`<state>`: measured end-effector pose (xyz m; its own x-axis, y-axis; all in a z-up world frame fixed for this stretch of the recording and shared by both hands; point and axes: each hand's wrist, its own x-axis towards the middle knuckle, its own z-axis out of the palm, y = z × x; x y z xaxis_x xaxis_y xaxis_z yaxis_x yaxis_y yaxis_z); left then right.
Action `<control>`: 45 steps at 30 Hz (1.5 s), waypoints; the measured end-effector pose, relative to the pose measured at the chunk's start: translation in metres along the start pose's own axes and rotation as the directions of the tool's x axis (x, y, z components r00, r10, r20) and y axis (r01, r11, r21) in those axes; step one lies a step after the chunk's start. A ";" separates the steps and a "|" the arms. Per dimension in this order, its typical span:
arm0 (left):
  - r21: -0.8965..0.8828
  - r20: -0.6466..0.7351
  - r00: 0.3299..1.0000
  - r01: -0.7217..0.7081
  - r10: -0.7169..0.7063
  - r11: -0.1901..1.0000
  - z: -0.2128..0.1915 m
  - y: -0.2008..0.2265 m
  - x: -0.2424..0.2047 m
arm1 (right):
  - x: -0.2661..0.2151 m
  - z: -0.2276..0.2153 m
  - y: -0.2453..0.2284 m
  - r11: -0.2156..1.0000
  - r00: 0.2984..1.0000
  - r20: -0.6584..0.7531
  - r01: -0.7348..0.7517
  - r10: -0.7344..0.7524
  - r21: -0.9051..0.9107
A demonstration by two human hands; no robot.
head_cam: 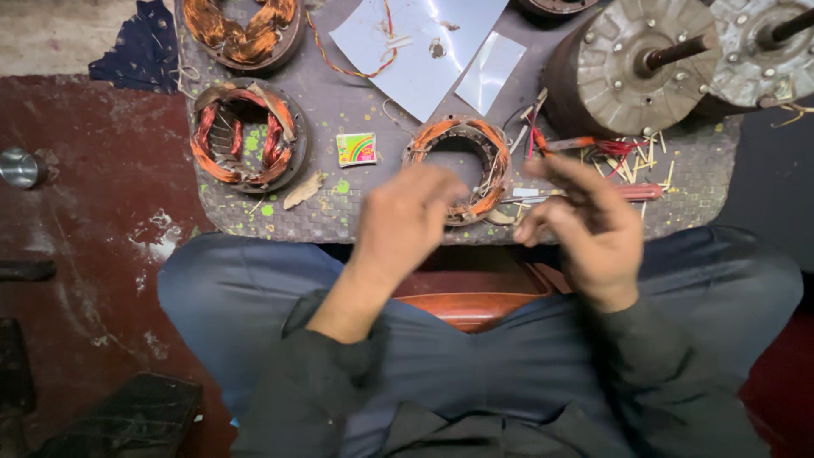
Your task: The person is repairing a motor stator by using a match to burn the insulation off copper wires. They then use pliers to strip the wires and twist them together.
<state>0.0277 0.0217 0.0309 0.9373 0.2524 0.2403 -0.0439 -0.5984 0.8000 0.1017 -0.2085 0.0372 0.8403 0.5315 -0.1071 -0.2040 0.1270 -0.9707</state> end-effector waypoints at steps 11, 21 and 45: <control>0.073 0.211 0.970 -0.137 0.119 0.988 -0.009 0.013 -0.002 | 0.006 0.039 0.016 0.284 0.904 0.255 0.358 -0.342 -0.890; 0.099 0.250 0.966 -0.095 0.068 0.991 -0.028 0.009 0.004 | 0.002 0.051 0.017 0.218 0.843 0.252 0.390 -0.475 -0.895; 0.003 0.221 0.975 0.031 -0.031 1.000 -0.013 0.006 -0.002 | -0.007 0.060 0.014 0.377 0.917 0.139 0.287 -0.374 -0.880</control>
<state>0.0209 0.0273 0.0422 0.9914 0.0969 0.0880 -0.0136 -0.5926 0.8054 0.0627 -0.1597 0.0371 0.7770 0.5561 0.2950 0.6067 -0.5368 -0.5862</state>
